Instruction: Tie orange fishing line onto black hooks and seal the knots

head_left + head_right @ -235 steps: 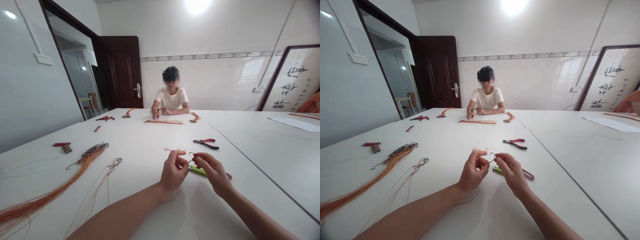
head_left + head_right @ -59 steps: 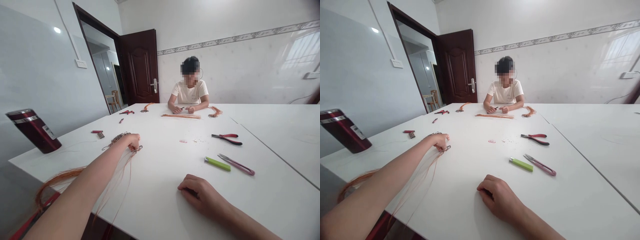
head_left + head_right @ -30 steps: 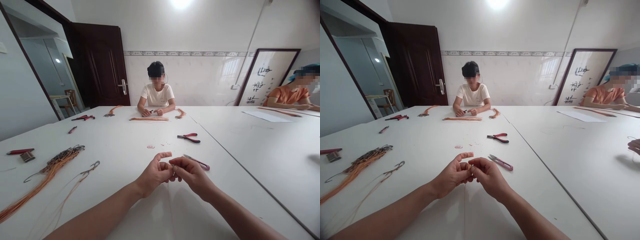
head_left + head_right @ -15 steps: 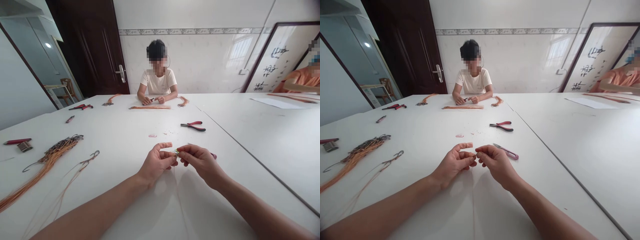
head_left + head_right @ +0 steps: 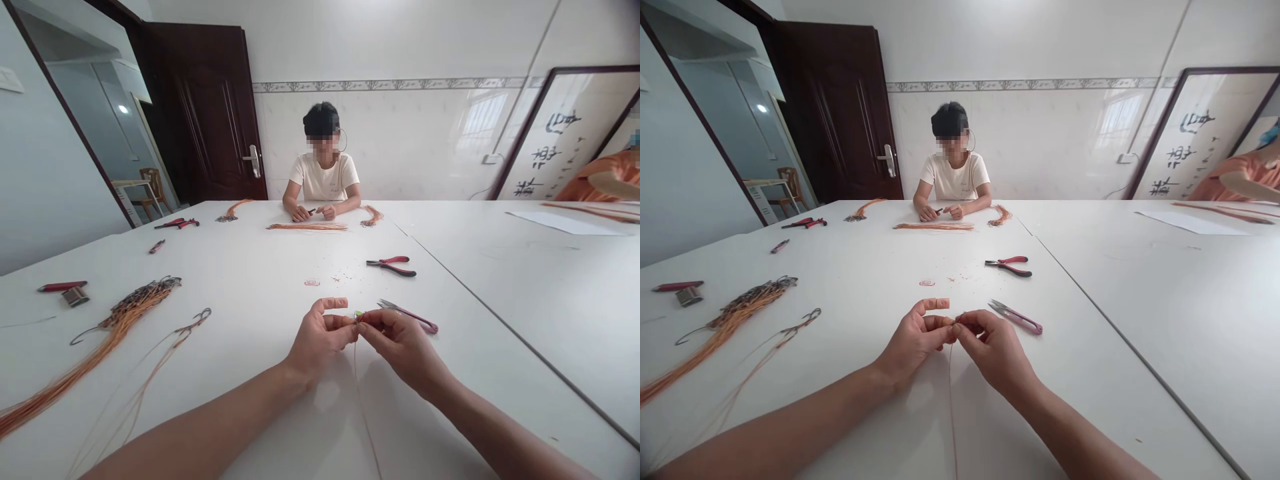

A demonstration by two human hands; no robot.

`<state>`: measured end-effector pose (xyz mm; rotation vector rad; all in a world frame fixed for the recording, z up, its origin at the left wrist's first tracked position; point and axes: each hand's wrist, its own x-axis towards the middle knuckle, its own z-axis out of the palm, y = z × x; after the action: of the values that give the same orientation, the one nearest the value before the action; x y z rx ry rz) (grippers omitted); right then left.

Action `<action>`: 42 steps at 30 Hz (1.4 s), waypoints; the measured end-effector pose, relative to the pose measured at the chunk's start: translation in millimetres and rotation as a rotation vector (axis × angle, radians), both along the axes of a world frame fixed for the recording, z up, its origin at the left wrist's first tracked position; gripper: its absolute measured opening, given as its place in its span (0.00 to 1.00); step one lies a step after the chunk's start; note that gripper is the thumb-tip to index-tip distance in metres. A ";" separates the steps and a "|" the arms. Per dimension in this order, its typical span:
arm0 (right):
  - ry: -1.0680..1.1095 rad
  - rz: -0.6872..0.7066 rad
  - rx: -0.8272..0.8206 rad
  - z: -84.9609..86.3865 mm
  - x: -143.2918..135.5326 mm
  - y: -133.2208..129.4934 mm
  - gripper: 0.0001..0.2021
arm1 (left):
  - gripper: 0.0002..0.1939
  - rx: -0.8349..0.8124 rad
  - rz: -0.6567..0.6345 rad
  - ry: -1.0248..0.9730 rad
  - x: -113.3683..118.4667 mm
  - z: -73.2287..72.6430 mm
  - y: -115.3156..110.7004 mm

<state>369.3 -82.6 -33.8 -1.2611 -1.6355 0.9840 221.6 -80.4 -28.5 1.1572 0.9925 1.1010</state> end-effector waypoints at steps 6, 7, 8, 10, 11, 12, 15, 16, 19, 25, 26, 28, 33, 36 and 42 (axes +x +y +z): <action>-0.126 0.016 0.076 0.5 4.3 3.5 0.11 | 0.20 0.023 -0.013 0.033 0.9 2.3 -1.9; -0.140 0.020 0.085 1.4 4.7 3.5 0.11 | 0.20 0.026 -0.019 0.038 0.5 2.4 -1.9; -0.153 0.020 0.092 2.5 4.9 3.3 0.11 | 0.20 0.026 -0.023 0.041 0.1 2.5 -2.0; -0.183 0.013 0.105 4.4 5.1 2.4 0.11 | 0.20 0.021 -0.028 0.044 -0.6 2.4 -2.1; -0.198 0.006 0.112 5.2 5.2 2.1 0.11 | 0.19 0.018 -0.033 0.042 -0.9 2.1 -2.1; -0.210 -0.003 0.118 5.7 5.6 2.1 0.11 | 0.19 0.013 -0.036 0.039 -1.2 1.8 -2.0; -0.204 -0.052 0.101 5.6 8.5 4.4 0.11 | 0.19 -0.005 -0.019 0.038 -2.5 0.2 -0.7; -0.187 -0.070 0.088 5.1 9.8 5.8 0.11 | 0.19 -0.013 -0.006 0.039 -3.0 -0.3 0.1; -0.142 -0.101 0.058 3.6 13.0 9.3 0.12 | 0.20 -0.041 0.028 0.033 -4.2 -2.1 2.9; -0.105 -0.051 0.053 -0.5 7.6 6.4 0.13 | 0.20 -0.048 0.028 0.001 -3.2 -4.4 4.7; -0.096 -0.039 0.048 -1.8 6.1 5.9 0.13 | 0.21 -0.040 0.024 0.004 -2.7 -4.2 4.2; -0.094 -0.017 0.041 -4.1 3.8 5.5 0.13 | 0.21 -0.025 0.010 0.010 -1.6 -3.4 2.8; -0.185 0.020 0.076 -2.1 3.7 6.7 0.13 | 0.18 -0.021 -0.013 0.003 -0.3 -3.8 1.2; -0.240 -0.044 0.130 0.9 9.2 10.0 0.12 | 0.17 -0.038 0.027 -0.006 -2.1 -6.3 3.7; -0.512 -0.078 0.337 -11.7 23.6 23.7 0.11 | 0.20 -0.131 0.104 -0.088 -8.7 -9.0 9.5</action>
<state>392.9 -58.9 -45.5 -1.3948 -2.0146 0.3220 212.9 -70.8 -37.5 0.9524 1.0492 1.1419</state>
